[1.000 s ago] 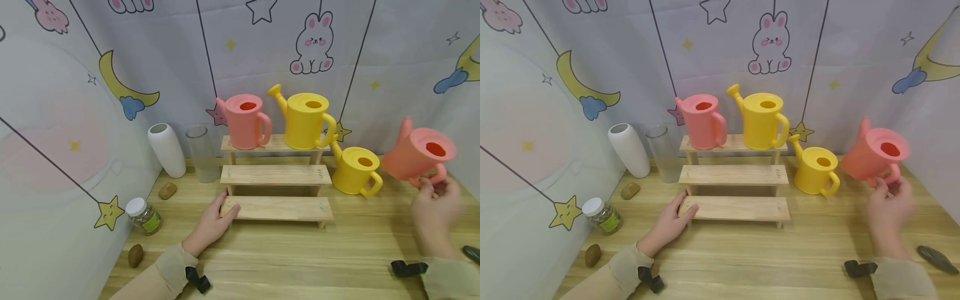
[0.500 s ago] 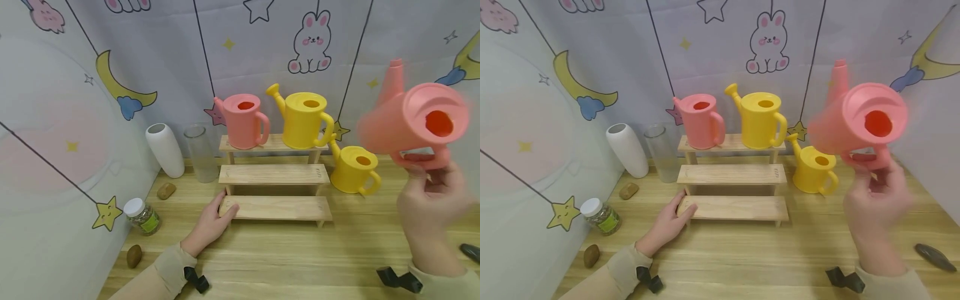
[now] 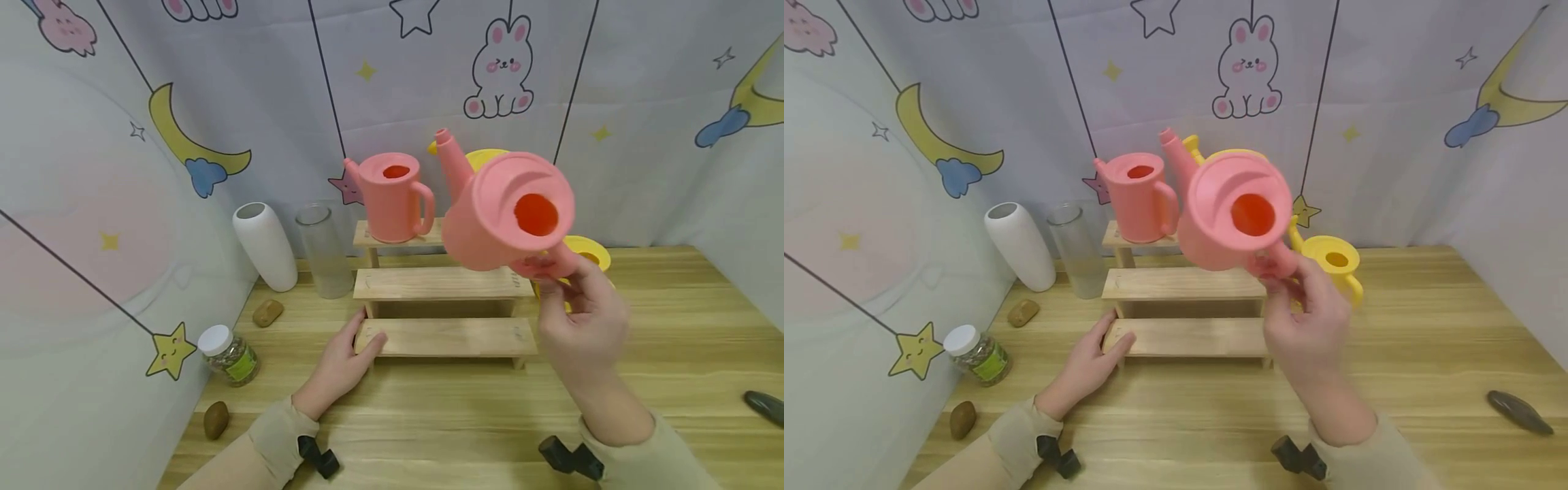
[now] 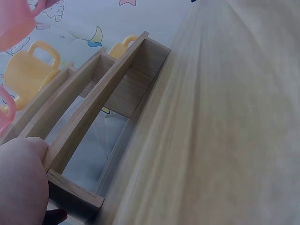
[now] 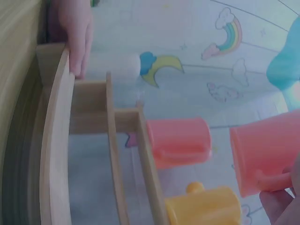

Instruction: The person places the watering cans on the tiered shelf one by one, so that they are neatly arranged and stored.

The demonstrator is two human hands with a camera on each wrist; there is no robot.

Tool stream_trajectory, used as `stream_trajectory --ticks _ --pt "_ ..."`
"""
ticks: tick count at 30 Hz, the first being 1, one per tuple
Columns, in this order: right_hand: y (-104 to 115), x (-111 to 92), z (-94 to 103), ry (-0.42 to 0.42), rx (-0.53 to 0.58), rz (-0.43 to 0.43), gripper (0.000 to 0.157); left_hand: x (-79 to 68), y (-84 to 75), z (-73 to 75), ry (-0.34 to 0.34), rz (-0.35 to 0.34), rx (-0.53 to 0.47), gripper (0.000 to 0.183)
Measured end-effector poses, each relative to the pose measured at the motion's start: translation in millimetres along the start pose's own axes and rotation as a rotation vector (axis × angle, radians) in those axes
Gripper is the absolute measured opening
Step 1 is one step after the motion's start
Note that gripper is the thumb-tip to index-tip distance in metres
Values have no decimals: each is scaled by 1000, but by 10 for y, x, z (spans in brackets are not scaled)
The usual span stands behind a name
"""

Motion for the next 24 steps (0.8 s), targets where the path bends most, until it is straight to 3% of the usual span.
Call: stream_trajectory --ticks 4,7,11,16,24 --pt "-44 -94 -199 174 -11 -39 32 -9 -4 4 -7 -9 4 83" --pt "-56 -159 -364 253 -6 -80 37 -10 -4 6 -9 -21 13 82" --pt "-82 -236 -559 306 -7 -143 34 -8 -10 9 -3 -35 14 82" --pt "-121 -334 -739 361 27 -200 17 -11 -19 15 -9 -49 15 82" --pt "-170 -476 -863 450 58 -297 17 -16 -29 17 -31 -45 40 81"
Point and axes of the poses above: each hand's wrist, its own x-axis towards the middle knuckle, its own z-axis out of the back of the hand, y = z × x, the point moved 2 cm from there along x, towards the middle knuckle, and after that the axes turned 13 degrees about z, right-handed, at the moved point
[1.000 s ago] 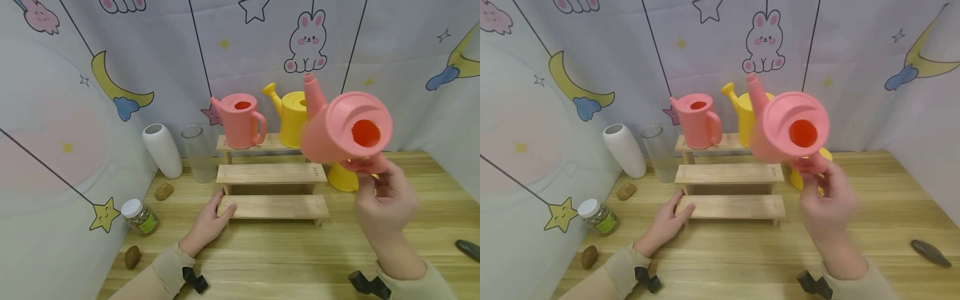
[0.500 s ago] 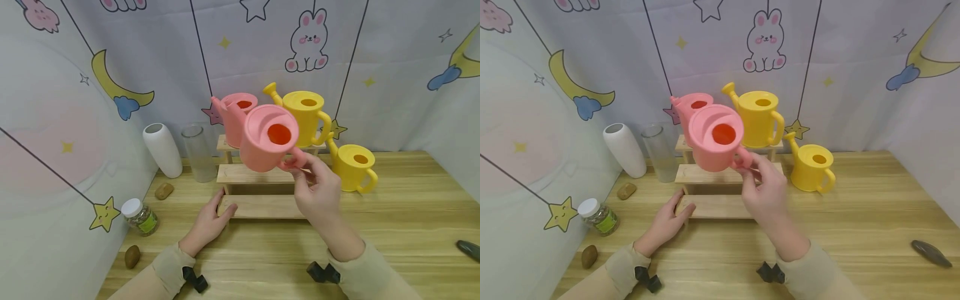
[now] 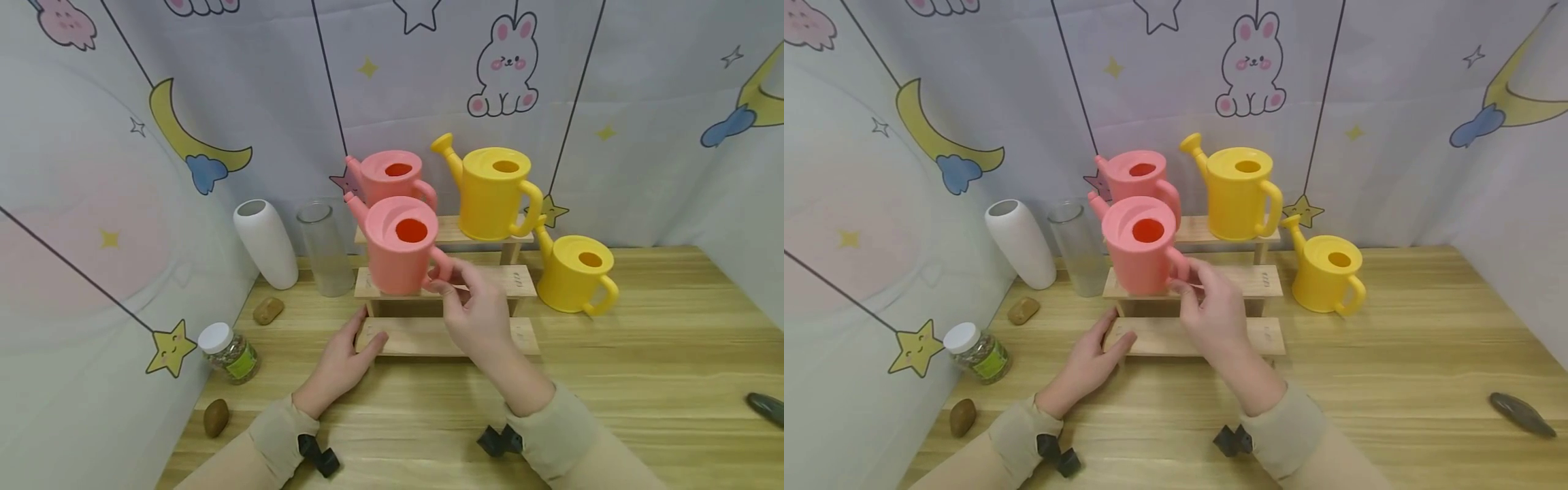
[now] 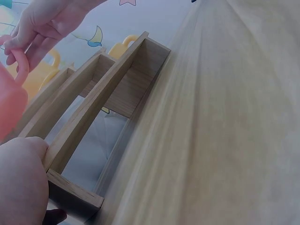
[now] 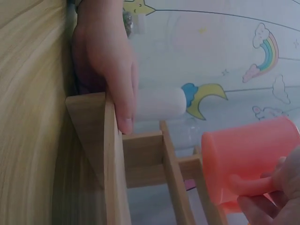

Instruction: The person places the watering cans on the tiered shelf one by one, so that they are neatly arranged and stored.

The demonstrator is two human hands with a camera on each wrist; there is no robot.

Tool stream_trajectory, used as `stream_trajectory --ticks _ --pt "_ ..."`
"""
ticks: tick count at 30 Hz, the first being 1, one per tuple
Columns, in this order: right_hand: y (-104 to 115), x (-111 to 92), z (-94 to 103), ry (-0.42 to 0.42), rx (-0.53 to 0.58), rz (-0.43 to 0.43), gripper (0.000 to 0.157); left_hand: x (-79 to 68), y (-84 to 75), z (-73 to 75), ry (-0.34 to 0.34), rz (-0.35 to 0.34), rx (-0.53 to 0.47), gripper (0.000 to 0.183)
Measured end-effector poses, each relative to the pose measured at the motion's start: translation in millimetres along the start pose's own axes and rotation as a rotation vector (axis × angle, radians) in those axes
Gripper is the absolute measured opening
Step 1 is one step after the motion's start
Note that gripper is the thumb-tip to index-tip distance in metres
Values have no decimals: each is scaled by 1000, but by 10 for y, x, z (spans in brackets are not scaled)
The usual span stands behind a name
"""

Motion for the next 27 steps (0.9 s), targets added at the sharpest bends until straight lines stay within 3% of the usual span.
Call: stream_trajectory --ticks 14,27 --pt "-59 -64 -83 87 9 -108 24 20 22 -7 -2 3 18 81" --pt "-94 -83 -106 119 -26 -127 24 19 14 -5 8 18 15 82"
Point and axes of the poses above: each hand's wrist, its own x-axis towards the middle knuckle, its own z-axis out of the back of the hand, y = z × x, the point moved 2 cm from there along x, towards the middle knuckle, and after that the axes turned 13 degrees about z, right-handed, at the moved point
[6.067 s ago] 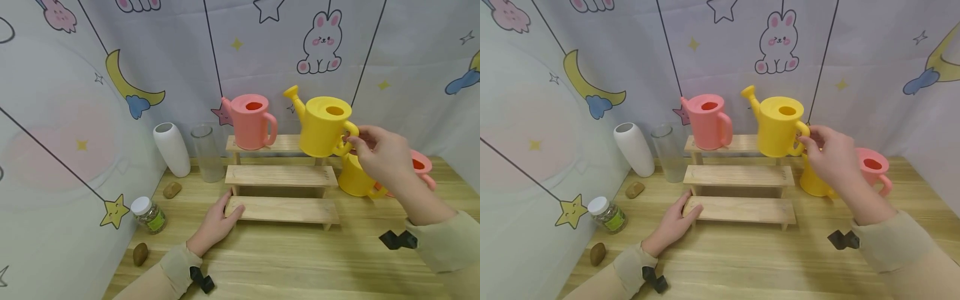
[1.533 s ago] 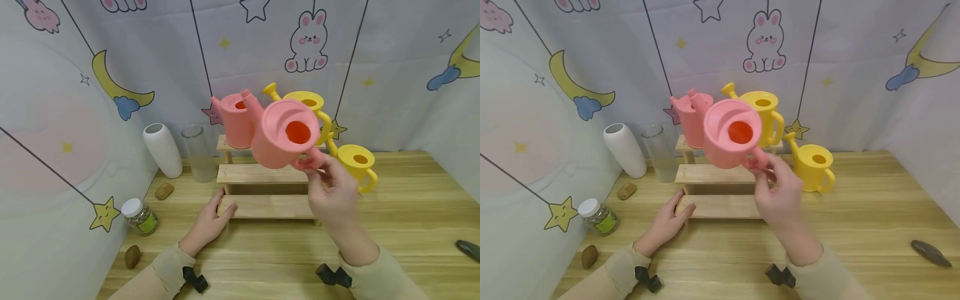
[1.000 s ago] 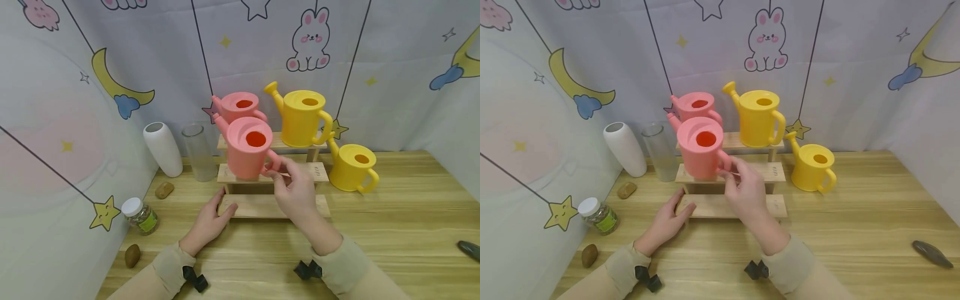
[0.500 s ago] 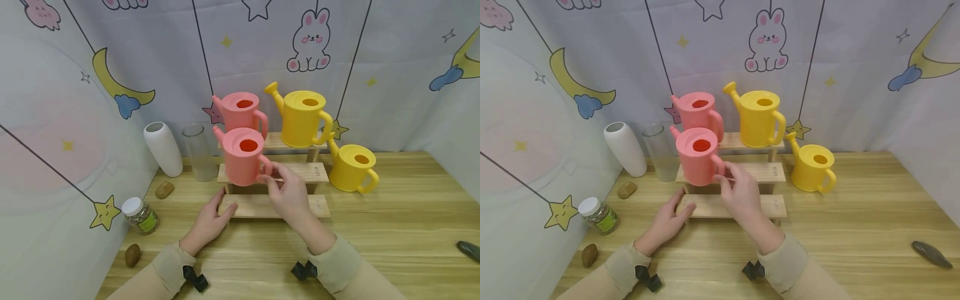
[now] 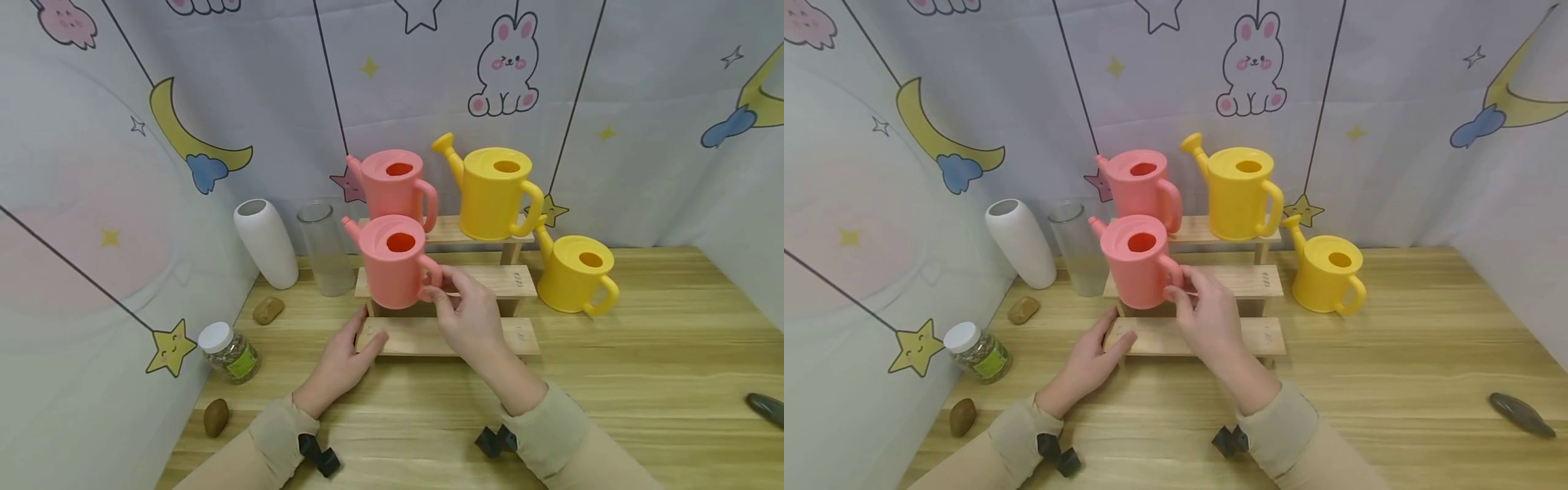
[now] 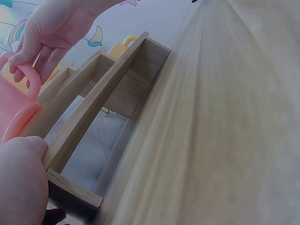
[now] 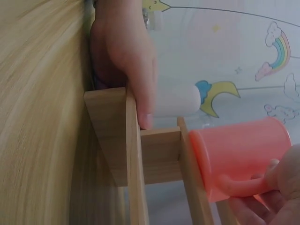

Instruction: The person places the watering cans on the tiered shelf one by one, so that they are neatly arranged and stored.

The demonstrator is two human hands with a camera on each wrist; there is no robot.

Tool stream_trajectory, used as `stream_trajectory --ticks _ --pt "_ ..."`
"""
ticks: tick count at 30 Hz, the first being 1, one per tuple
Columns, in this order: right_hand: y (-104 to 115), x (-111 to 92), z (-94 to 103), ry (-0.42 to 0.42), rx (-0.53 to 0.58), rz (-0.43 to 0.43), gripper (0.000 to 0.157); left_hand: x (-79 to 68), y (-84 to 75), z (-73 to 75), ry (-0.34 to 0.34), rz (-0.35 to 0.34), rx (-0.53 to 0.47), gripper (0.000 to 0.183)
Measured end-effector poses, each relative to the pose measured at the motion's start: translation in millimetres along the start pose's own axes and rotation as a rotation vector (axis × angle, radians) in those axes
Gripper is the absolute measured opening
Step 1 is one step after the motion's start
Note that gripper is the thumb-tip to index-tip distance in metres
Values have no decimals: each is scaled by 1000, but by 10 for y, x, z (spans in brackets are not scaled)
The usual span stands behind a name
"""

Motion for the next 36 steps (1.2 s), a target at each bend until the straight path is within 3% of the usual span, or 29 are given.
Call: stream_trajectory --ticks 14,27,32,36 --pt "63 33 139 27 -4 -4 38 13 21 -4 4 17 -6 85" --pt "18 72 576 -198 -52 114 27 -14 -20 -4 -16 -20 4 82" --pt "-63 64 838 -248 -29 80 28 -12 -12 -5 -20 -19 5 82" --pt "-133 24 1054 -293 -77 49 29 -7 2 -9 -28 -24 10 82"
Point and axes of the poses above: each hand's wrist, its own x-axis towards the middle knuckle, its own z-axis out of the back of the hand, y = z × x, the point moved 2 cm from there along x, towards the middle knuckle, and after that the axes turned 13 degrees about z, right-handed, at the moved point
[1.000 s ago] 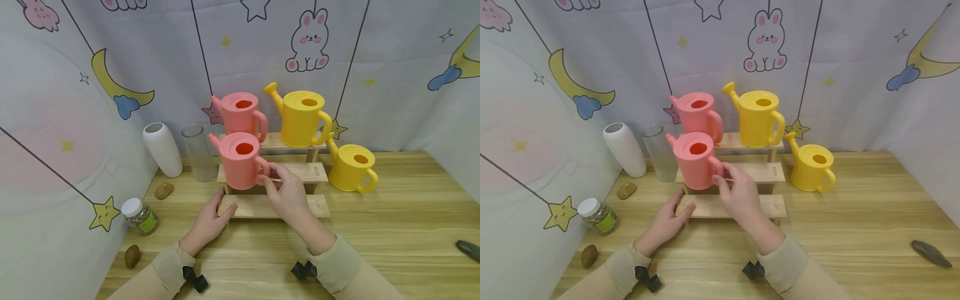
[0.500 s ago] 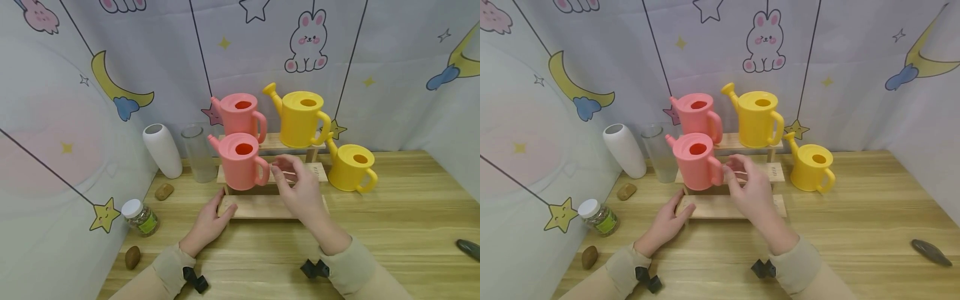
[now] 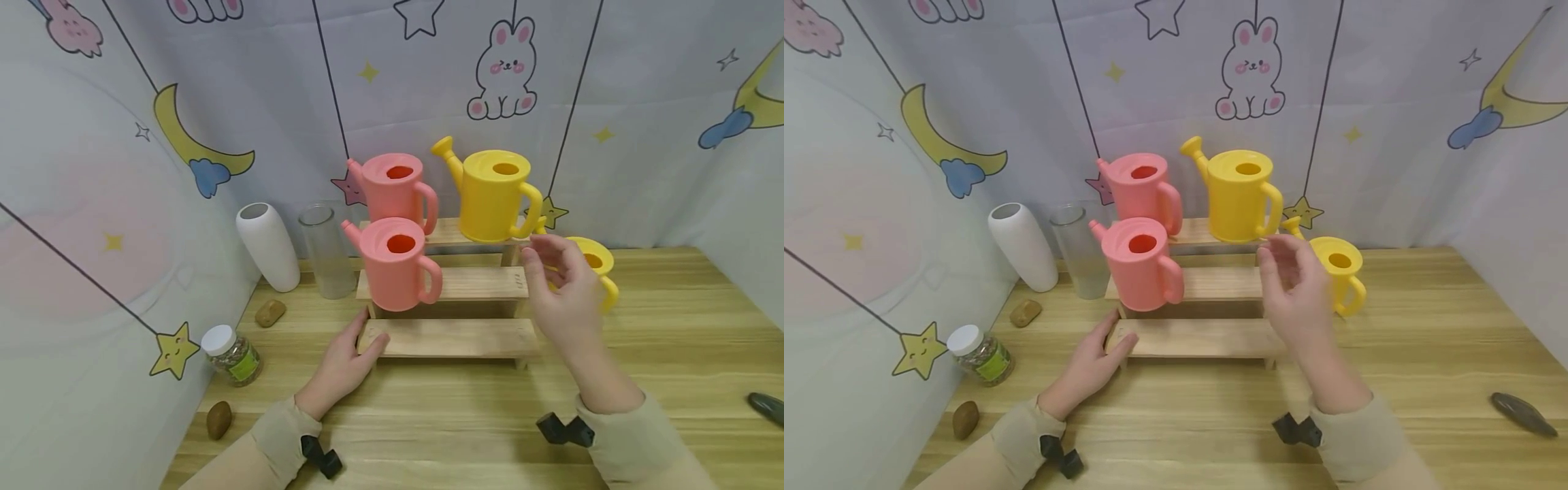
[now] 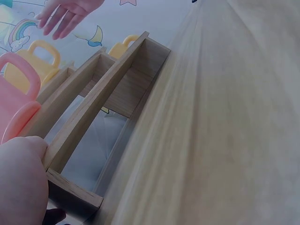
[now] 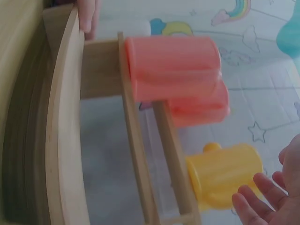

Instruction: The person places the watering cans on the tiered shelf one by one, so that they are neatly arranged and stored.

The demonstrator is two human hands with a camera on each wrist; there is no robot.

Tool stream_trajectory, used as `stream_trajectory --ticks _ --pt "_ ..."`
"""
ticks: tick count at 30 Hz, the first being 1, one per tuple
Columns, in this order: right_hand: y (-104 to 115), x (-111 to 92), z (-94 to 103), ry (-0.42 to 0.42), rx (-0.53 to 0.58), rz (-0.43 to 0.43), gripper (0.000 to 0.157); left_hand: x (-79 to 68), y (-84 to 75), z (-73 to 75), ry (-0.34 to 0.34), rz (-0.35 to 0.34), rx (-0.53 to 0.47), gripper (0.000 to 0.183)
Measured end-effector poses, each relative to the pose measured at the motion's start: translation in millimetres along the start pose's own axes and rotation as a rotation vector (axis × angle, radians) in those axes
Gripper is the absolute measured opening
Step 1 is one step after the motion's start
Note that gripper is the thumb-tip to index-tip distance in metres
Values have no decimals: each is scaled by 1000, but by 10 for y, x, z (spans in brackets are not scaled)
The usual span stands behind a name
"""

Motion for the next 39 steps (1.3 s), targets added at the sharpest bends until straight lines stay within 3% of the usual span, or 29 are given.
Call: stream_trajectory --ticks 7,13,18,22,26,32,39 --pt "-206 -37 336 -63 -129 4 30 1 14 -9 2 10 3 83" --pt "-434 -108 655 -72 -280 -51 36 -4 11 -5 8 1 -9 82" --pt "-657 -175 886 49 -419 -162 52 -1 20 0 16 5 -21 81" --pt "-840 -238 988 206 -456 -259 67 -2 27 3 12 1 -19 81" --pt "-1026 -325 1016 304 -457 -321 77 2 43 -4 10 13 -7 82" --pt "-1221 -432 1023 342 -428 -361 83 16 42 -15 22 17 -11 83" --pt "-1269 -463 1002 382 -433 -380 80 22 37 -9 20 11 -5 83"
Point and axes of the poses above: each hand's wrist, its own x-axis towards the middle knuckle, its own z-axis out of the back of the hand, y = z × x, the point moved 2 cm from there along x, towards the middle knuckle, and after that the axes turned 13 degrees about z, right-handed, at the moved point
